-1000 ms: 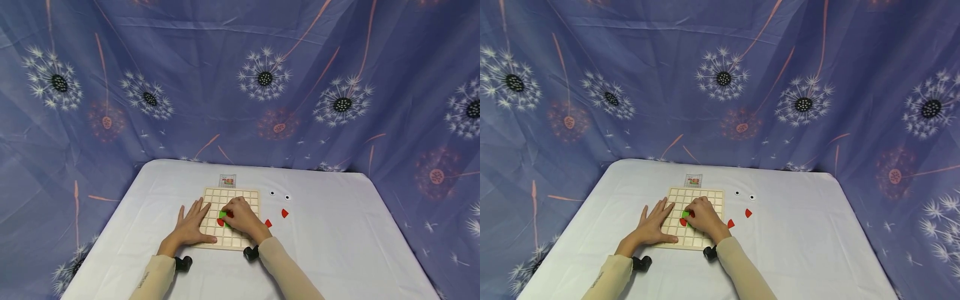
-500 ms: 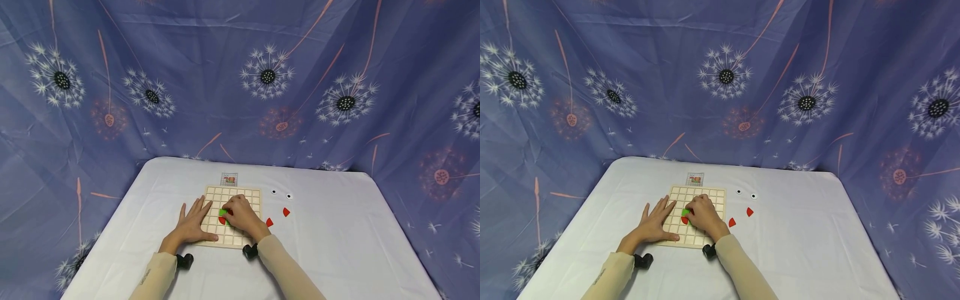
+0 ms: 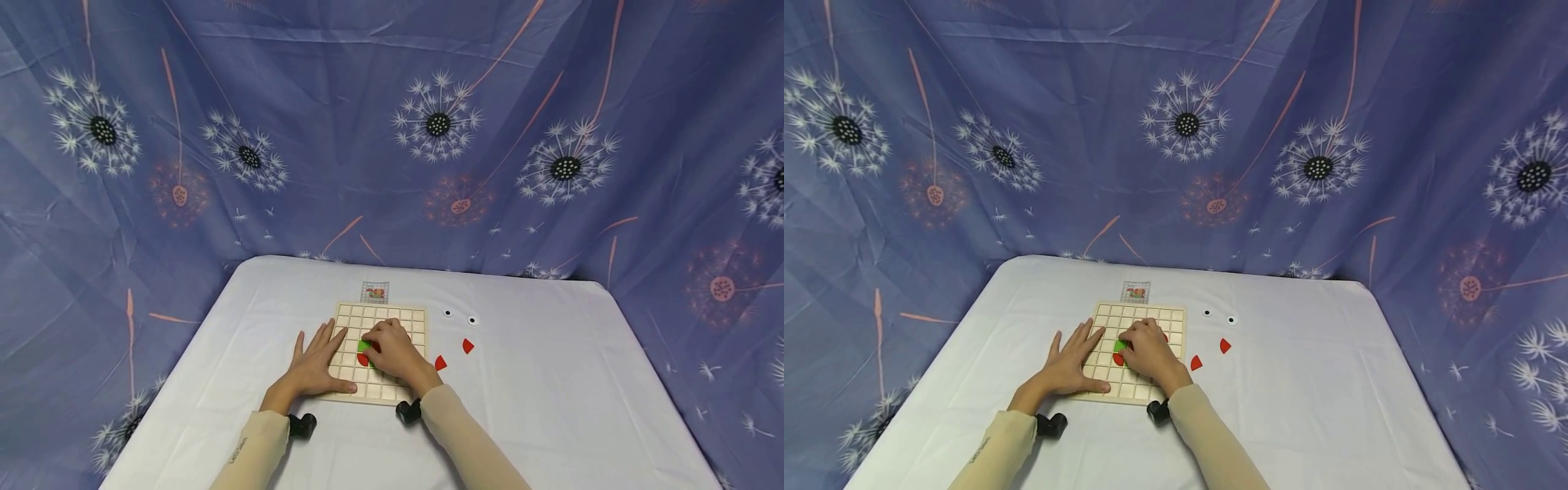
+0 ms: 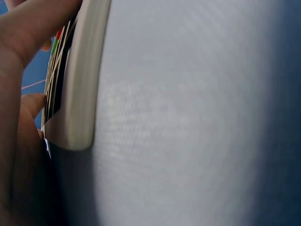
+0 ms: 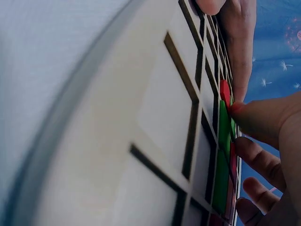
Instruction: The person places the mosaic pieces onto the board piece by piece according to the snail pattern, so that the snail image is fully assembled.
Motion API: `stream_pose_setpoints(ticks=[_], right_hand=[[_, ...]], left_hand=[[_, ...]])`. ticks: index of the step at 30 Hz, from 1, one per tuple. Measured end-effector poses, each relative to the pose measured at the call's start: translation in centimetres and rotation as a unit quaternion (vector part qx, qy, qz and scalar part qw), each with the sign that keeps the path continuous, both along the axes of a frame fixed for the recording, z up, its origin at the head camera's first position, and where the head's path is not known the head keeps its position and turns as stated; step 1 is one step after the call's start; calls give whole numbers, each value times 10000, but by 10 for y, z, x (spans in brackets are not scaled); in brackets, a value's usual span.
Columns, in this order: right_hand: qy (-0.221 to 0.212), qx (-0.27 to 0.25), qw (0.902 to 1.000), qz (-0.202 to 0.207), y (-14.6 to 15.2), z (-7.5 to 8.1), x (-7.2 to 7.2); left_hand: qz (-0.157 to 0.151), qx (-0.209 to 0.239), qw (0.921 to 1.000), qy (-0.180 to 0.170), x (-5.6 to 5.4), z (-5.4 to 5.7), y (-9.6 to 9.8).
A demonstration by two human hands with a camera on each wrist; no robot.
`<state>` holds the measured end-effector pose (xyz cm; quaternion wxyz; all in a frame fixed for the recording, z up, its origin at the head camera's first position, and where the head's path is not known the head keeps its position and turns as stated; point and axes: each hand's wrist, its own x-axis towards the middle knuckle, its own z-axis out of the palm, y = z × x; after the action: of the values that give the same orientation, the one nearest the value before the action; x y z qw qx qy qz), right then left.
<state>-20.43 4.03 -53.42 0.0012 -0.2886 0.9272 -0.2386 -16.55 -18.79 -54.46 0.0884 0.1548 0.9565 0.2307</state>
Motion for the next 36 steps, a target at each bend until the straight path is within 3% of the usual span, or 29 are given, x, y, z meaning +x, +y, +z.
stream_pose_setpoints(ticks=[9, 19, 25, 32, 36], right_hand=[[-262, -674, 9972, -205, 9, -6, 5], [-273, -1251, 9907, -468, 49, -2, 19], [-559, -1256, 9867, -864, 85, 0, 23], [-278, -953, 9894, -1062, 129, 0, 18], [-324, -833, 9896, -1123, 153, 0, 16]], left_hand=[[-18, 27, 10000, -3, 1, 2, -1], [35, 60, 10000, 30, 0, 0, 0], [17, 64, 10000, 14, 0, 1, 0], [31, 78, 10000, 0, -1, 1, 0], [25, 65, 10000, 7, -1, -1, 0]])
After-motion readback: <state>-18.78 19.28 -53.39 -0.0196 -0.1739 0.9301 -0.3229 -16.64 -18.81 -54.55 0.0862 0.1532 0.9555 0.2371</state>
